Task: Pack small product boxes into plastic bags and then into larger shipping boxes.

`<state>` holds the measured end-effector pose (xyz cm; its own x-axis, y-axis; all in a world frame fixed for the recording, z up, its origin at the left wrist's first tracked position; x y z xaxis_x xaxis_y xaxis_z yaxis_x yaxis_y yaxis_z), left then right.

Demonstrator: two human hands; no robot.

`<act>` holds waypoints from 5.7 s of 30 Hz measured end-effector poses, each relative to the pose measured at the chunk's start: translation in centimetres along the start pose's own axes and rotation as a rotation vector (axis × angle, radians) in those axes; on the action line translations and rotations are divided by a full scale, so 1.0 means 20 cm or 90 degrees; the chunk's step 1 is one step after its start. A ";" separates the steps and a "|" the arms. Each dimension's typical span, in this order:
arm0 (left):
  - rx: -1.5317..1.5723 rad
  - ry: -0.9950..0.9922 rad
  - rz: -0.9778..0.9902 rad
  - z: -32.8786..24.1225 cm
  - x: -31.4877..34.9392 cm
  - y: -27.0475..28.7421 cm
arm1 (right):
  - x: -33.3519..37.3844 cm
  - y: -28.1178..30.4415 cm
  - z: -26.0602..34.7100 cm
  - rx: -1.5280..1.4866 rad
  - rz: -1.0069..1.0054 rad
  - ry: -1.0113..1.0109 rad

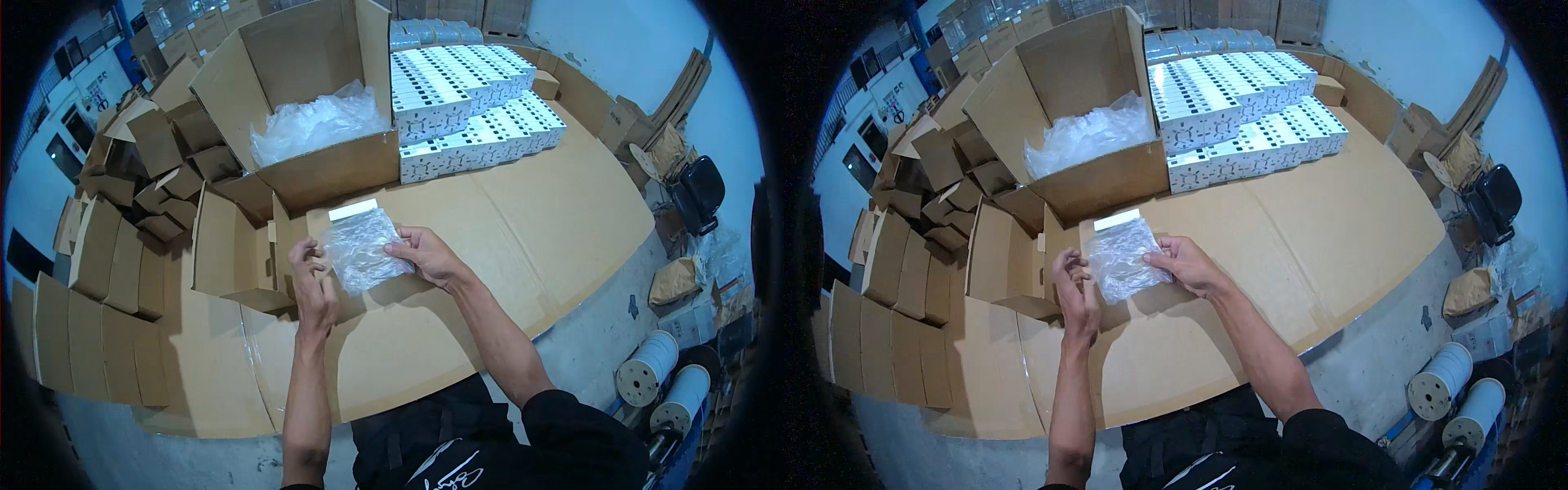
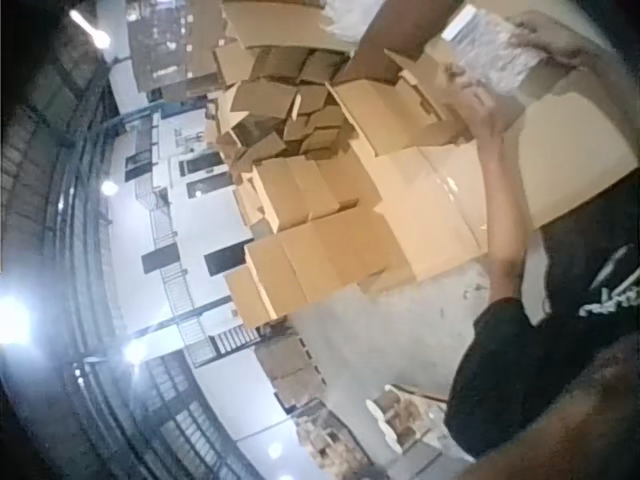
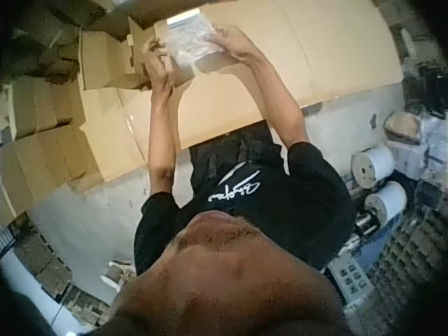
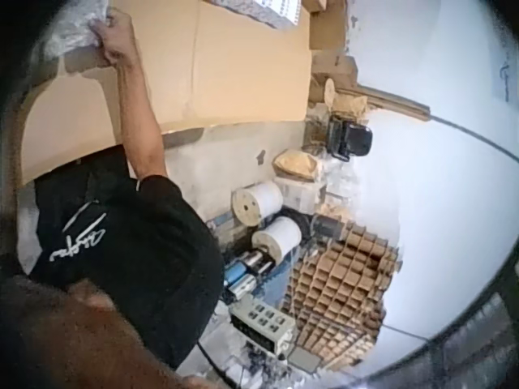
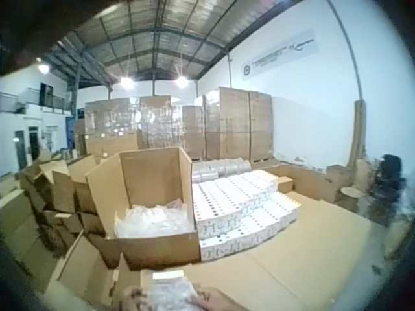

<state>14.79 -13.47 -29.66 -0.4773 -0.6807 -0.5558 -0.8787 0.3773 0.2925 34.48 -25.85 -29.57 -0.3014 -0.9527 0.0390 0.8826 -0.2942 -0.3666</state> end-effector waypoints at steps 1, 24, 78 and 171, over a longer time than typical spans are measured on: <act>0.006 -0.003 0.003 -0.02 -0.01 -0.01 | 0.03 0.04 0.02 -0.019 0.012 -0.028; 0.272 0.307 -0.099 0.06 0.06 -0.11 | 0.03 -0.18 -0.09 0.428 -0.115 0.181; 0.037 0.302 0.138 0.04 0.07 -0.15 | 0.04 -0.22 0.25 0.868 0.069 0.619; 0.167 0.331 0.231 0.05 0.00 -0.08 | -0.25 0.09 0.14 0.113 -0.096 0.323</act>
<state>16.30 -13.50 -30.86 -0.7421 -0.6702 0.0063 -0.6615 0.7339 0.1547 38.61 -21.74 -27.73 -0.5261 -0.7556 -0.3902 0.8503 -0.4747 -0.2274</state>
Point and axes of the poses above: each hand's wrist, its own x-axis away from the middle knuckle, its own y-axis out of the back of the hand, z = x × y, the point moved 1 cm from there along -x, towards the middle knuckle, and after that the axes turned 2 degrees about y, right-handed, at the moved point
